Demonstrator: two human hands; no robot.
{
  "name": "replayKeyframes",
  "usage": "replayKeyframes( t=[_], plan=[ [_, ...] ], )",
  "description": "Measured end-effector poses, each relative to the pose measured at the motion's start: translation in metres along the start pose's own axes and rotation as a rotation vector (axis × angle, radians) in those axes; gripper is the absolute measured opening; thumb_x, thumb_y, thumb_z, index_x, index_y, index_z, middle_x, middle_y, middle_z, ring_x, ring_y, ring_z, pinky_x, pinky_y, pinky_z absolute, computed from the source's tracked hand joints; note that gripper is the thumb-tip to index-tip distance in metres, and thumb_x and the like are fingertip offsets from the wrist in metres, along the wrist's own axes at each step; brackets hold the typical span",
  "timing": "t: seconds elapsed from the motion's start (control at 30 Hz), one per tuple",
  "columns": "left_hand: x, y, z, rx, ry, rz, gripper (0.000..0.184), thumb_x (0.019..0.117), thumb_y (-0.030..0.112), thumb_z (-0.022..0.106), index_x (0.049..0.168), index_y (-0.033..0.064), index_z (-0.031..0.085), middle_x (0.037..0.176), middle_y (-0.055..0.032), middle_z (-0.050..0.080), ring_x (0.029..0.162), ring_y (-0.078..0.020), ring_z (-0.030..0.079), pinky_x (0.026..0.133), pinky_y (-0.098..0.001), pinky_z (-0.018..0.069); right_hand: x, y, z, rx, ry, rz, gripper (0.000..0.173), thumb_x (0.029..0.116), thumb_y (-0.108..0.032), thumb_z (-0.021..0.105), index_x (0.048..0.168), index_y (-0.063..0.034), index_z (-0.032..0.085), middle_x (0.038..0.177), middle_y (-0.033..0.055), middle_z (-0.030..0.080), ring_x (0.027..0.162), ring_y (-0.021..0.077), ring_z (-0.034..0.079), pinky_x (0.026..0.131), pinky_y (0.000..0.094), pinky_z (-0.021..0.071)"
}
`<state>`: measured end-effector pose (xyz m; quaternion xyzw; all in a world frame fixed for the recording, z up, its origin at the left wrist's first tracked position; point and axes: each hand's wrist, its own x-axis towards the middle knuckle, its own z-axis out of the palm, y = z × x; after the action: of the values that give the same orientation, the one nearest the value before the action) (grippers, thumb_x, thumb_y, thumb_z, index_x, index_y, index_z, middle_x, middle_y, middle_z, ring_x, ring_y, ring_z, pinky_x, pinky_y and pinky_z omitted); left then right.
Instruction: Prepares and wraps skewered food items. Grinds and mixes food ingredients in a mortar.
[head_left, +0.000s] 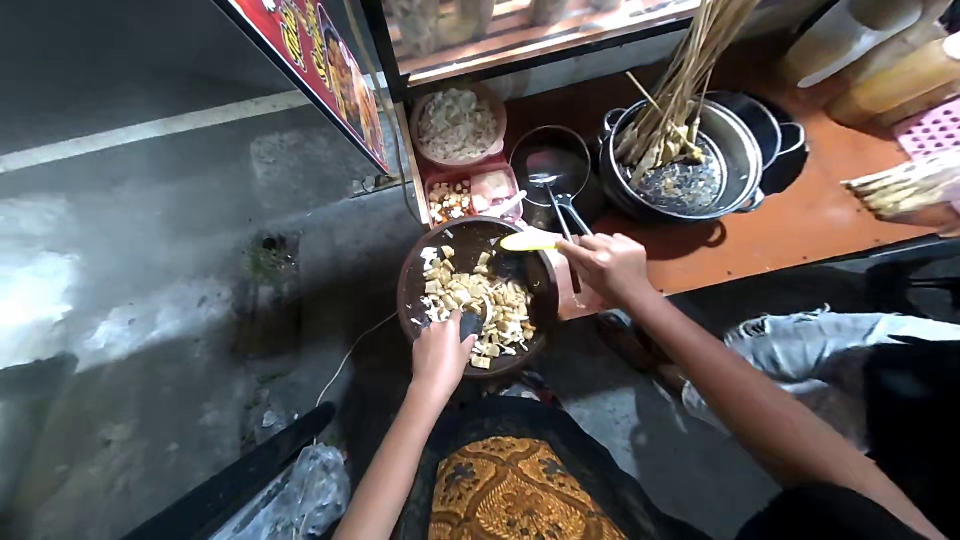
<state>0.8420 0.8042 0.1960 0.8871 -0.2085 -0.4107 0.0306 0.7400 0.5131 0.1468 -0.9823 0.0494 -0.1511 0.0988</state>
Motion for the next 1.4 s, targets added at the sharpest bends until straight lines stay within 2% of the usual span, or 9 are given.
replayKeyframes(
  t=[0.1,0.17,0.27,0.4,0.53,0.83,1.03,1.13,1.4],
  plan=[
    [0.001,-0.005,0.0,-0.038,0.022,0.003,0.051,0.1002,0.043,0.063,0.143,0.0164,0.058,0.119,-0.0188,0.07,0.112,-0.0383,0.067,0.095,-0.0576,0.0527,-0.019,0.006,-0.004,0.076,-0.171,0.156,0.021,0.1001,-0.02,0.064,0.113,-0.0138,0.079,0.08,0.0168,0.07,0.071,0.0391,0.069,0.06,0.0583,0.0536],
    [-0.002,-0.01,-0.002,-0.097,0.054,0.002,0.05,0.0994,0.044,0.064,0.142,0.0177,0.06,0.12,-0.0178,0.071,0.112,-0.0371,0.068,0.095,-0.057,0.0525,-0.039,-0.017,-0.005,0.134,-0.413,0.347,0.03,0.1038,-0.029,0.057,0.121,-0.0159,0.077,0.097,0.021,0.076,0.087,0.0461,0.072,0.074,0.0683,0.0533],
    [-0.009,-0.013,-0.012,-0.188,0.139,0.003,0.05,0.0992,0.043,0.065,0.142,0.0172,0.06,0.118,-0.0179,0.071,0.11,-0.0373,0.069,0.094,-0.0574,0.0524,-0.046,-0.052,-0.002,0.175,-0.364,0.429,0.031,0.1041,-0.032,0.057,0.122,-0.0171,0.078,0.094,0.0202,0.076,0.085,0.0453,0.072,0.071,0.0668,0.0527],
    [0.0,-0.014,-0.024,-0.156,0.199,0.015,0.05,0.1001,0.043,0.063,0.143,0.0174,0.06,0.119,-0.0176,0.072,0.11,-0.0371,0.069,0.095,-0.0573,0.0522,-0.003,-0.059,0.018,0.19,-0.097,0.358,0.025,0.1005,-0.024,0.065,0.12,-0.0175,0.079,0.09,0.0174,0.075,0.076,0.0408,0.072,0.063,0.0624,0.0526],
    [0.017,-0.011,-0.028,-0.067,0.219,-0.007,0.05,0.1,0.044,0.063,0.143,0.0191,0.059,0.117,-0.0183,0.072,0.111,-0.0386,0.068,0.094,-0.0583,0.0518,0.046,-0.059,0.061,0.213,-0.046,0.232,0.023,0.1012,-0.023,0.064,0.118,-0.0163,0.078,0.086,0.0156,0.073,0.076,0.0371,0.071,0.065,0.0587,0.0547],
    [0.004,-0.035,-0.019,-0.113,0.255,-0.06,0.049,0.0989,0.045,0.065,0.143,0.023,0.06,0.115,-0.0161,0.073,0.107,-0.0369,0.07,0.091,-0.0568,0.0535,0.034,-0.059,0.07,0.255,-0.197,-0.198,0.019,0.0978,-0.015,0.065,0.109,-0.0179,0.079,0.081,0.0091,0.072,0.077,0.0294,0.071,0.072,0.0499,0.0563],
    [0.022,-0.04,-0.007,-0.147,0.345,0.09,0.051,0.098,0.044,0.066,0.143,0.0198,0.061,0.11,-0.0165,0.074,0.102,-0.0368,0.071,0.09,-0.0568,0.0536,-0.027,-0.087,0.028,0.084,-0.279,0.403,0.027,0.1043,-0.025,0.057,0.121,-0.0155,0.076,0.093,0.0204,0.074,0.084,0.0433,0.072,0.068,0.0624,0.0552],
    [0.043,-0.039,-0.008,-0.138,0.371,0.145,0.051,0.0974,0.04,0.068,0.142,0.0163,0.059,0.113,-0.0193,0.073,0.105,-0.0391,0.07,0.092,-0.0579,0.0529,-0.036,-0.111,0.016,0.108,-0.356,0.64,0.035,0.1041,-0.026,0.058,0.137,-0.0155,0.068,0.122,0.0201,0.07,0.106,0.0412,0.07,0.084,0.06,0.0562],
    [0.046,-0.053,-0.009,-0.11,0.36,0.187,0.051,0.1008,0.031,0.065,0.145,0.0068,0.055,0.142,-0.0204,0.056,0.119,-0.0374,0.064,0.101,-0.0532,0.0518,-0.072,-0.132,0.012,0.302,-0.37,0.843,0.031,0.1012,-0.018,0.063,0.13,-0.006,0.068,0.126,0.0191,0.067,0.112,0.0365,0.067,0.097,0.0558,0.0537]
  ],
)
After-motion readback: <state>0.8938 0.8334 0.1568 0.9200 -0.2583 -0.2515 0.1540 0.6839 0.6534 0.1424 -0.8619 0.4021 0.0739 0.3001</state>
